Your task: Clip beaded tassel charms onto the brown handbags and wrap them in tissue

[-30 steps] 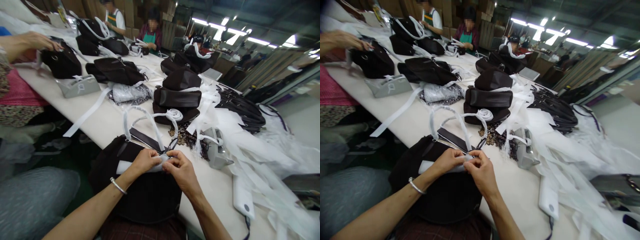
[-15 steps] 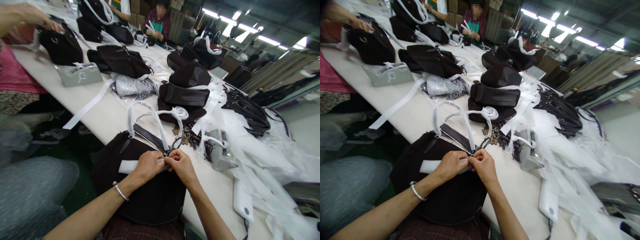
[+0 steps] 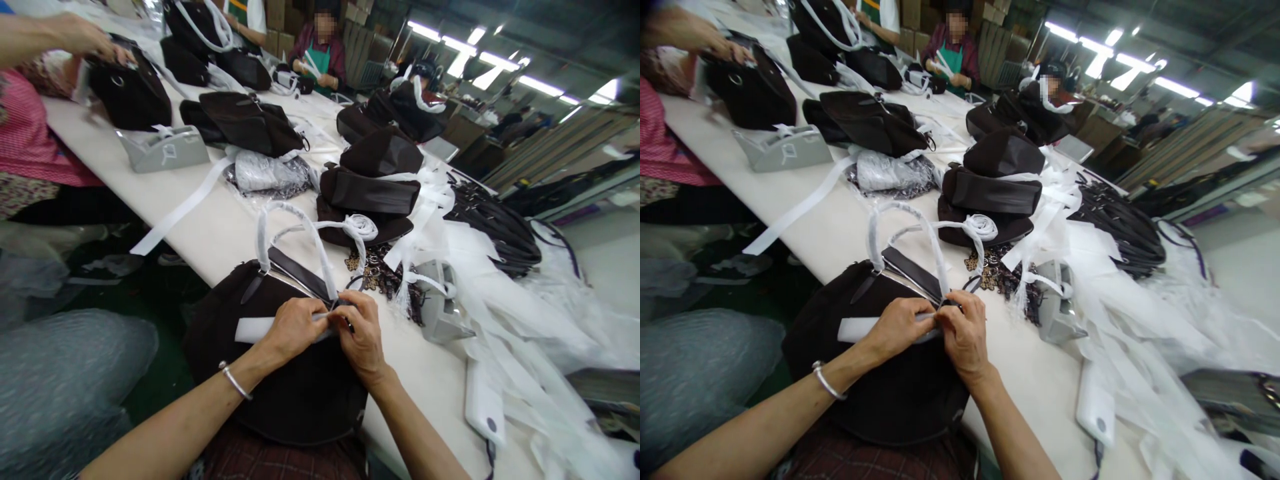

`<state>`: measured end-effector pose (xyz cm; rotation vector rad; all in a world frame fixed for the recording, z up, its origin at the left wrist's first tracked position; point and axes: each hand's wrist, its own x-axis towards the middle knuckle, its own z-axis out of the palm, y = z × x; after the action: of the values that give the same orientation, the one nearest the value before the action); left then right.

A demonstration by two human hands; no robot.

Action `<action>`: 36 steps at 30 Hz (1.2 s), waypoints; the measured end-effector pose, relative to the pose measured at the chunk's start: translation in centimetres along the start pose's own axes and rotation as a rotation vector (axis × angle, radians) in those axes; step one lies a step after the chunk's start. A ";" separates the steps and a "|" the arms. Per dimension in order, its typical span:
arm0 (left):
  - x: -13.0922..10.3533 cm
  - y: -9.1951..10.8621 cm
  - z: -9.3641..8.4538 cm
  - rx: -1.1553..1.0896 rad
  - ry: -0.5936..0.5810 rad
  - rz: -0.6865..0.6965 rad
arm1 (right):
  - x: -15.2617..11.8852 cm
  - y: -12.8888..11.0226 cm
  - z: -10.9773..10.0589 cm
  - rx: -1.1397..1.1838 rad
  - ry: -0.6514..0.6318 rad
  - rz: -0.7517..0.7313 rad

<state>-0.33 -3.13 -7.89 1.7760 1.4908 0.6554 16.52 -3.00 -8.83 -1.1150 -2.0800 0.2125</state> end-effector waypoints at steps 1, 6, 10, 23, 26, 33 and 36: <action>0.0 0.0 0.0 0.007 0.003 0.001 | 0.2 0.3 -0.1 -0.005 -0.023 -0.064; -0.3 -0.6 0.4 0.082 0.035 0.030 | 1.2 1.3 -0.9 -0.021 -0.180 -0.233; -0.9 -0.9 0.6 0.232 0.055 0.062 | 1.8 1.5 -1.6 -0.002 -0.350 -0.285; -2.0 -1.2 0.6 0.292 0.053 0.176 | 3.8 1.8 -1.5 0.094 -0.730 -0.119; -1.7 -1.2 0.7 0.275 0.012 0.234 | 4.0 1.8 -1.5 0.094 -0.775 -0.147; -1.8 -0.9 -2.1 0.534 -0.131 0.286 | 4.7 2.5 -1.2 0.125 -0.855 -0.067; -1.9 -1.5 -3.0 0.697 -0.195 0.248 | 4.9 3.0 -0.6 0.201 -0.889 -0.013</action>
<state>-3.95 -4.30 -7.11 2.4934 1.4740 0.0501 17.18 2.52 -7.17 -0.9675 -2.7298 1.0413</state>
